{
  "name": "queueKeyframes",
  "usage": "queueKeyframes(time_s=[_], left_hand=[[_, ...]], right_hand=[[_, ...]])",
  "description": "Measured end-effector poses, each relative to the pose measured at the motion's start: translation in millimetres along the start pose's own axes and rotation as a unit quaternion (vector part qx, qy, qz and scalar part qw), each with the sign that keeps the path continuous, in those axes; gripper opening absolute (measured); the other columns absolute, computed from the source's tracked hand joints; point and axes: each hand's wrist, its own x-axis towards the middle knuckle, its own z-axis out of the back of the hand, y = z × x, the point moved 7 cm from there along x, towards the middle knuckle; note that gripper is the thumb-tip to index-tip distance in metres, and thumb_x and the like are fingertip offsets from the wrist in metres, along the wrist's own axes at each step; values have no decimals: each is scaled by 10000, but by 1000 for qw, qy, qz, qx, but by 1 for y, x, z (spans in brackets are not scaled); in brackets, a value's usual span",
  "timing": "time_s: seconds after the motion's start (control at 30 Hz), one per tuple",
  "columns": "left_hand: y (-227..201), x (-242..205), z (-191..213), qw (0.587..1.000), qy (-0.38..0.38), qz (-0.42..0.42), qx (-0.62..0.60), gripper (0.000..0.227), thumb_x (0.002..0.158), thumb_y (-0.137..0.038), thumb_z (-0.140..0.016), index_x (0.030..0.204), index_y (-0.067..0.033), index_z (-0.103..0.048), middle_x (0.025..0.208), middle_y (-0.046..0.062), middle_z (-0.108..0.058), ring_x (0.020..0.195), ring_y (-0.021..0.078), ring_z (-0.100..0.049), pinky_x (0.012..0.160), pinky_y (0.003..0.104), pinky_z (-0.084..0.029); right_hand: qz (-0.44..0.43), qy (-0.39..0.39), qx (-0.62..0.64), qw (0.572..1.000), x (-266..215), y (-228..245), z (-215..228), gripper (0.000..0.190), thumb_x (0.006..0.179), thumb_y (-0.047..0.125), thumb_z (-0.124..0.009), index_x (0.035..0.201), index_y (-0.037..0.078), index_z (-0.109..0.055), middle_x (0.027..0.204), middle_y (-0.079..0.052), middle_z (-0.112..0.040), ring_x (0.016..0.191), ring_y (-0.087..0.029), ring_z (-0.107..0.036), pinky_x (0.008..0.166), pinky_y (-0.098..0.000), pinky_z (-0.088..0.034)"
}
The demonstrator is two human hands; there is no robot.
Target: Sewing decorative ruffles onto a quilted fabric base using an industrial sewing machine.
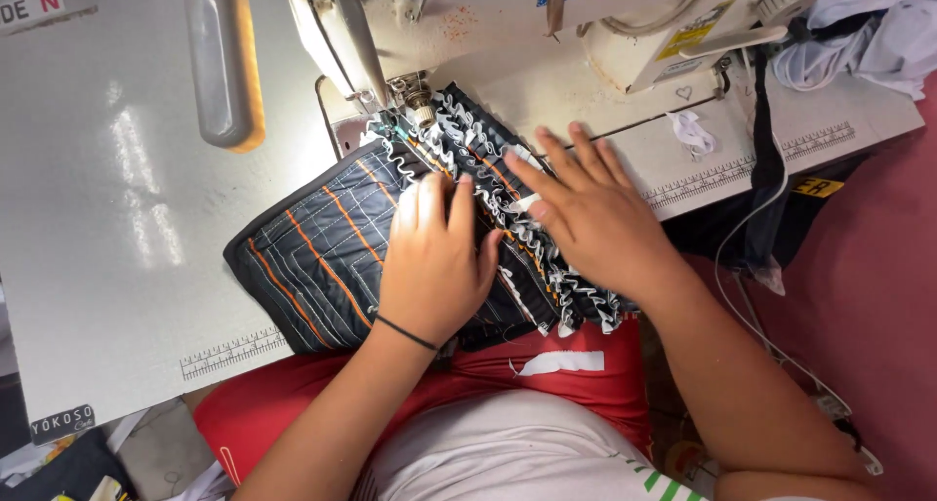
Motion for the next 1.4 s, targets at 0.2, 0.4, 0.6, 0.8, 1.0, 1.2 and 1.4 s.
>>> queueKeyframes(time_s=[0.2, 0.4, 0.6, 0.8, 1.0, 1.2, 1.4], left_hand=[[-8, -2, 20, 998, 6, -24, -59, 515, 1170, -236, -873, 1398, 205, -738, 1748, 422, -613, 1688, 661, -587, 1396, 696, -511], [0, -16, -5, 998, 17, -57, -1, 557, 1129, -287, -878, 1574, 17, -739, 1482, 195, -752, 1584, 497, -730, 1373, 665, -558], [-2, -20, 3, 997, -50, -55, -29, 469, 1152, -258, -898, 1436, 114, -864, 1335, 241, -767, 1435, 529, -786, 1287, 649, -618], [-2, -32, 1, 993, -109, -44, -10, 469, 1161, -352, -926, 1244, 106, -867, 1303, 245, -816, 1352, 513, -844, 1214, 619, -678], [-12, -13, 36, 995, -71, -44, -62, 297, 1169, -137, -864, 1172, 115, -706, 1180, 282, -706, 1113, 521, -714, 1129, 599, -661], [-4, -11, 35, 994, -99, -7, -44, 577, 949, -226, -1024, 1319, 93, -715, 1319, 260, -664, 1310, 568, -754, 1173, 659, -658], [-5, -7, 21, 998, 43, 6, -39, 857, 1023, -243, -767, 1804, 75, -612, 1782, 337, -642, 1726, 565, -585, 1475, 718, -380]], right_hand=[[7, -68, -6, 998, 5, -3, 4, 713, 1240, 204, -590, 1952, 247, -573, 2040, -267, -418, 1880, -612, -253, 1514, -720, -233], [92, -94, 147, 980, 24, 13, -27, 586, 1284, 305, -682, 1851, 159, -683, 1948, -185, -603, 1865, -479, -421, 1528, -615, -294], [73, -132, 181, 972, 23, 5, -20, 602, 1187, 14, -640, 1765, 106, -783, 1835, -219, -726, 1769, -492, -580, 1491, -625, -385], [56, -158, 191, 967, 27, 19, 4, 703, 1155, -75, -535, 1772, 151, -785, 1770, -261, -758, 1716, -537, -617, 1447, -647, -463], [97, -76, 89, 988, 40, 69, 7, 510, 1278, 232, -572, 1740, 186, -781, 1944, -65, -609, 1875, -403, -349, 1503, -638, -298], [0, -220, 21, 975, 33, 28, 29, 528, 1284, 94, -638, 1782, -30, -760, 1794, -431, -649, 1719, -746, -445, 1398, -818, -382], [72, -60, 31, 995, 8, 41, -12, 564, 1308, 380, -575, 1826, 222, -733, 1965, -144, -595, 1855, -603, -343, 1506, -714, -258]])
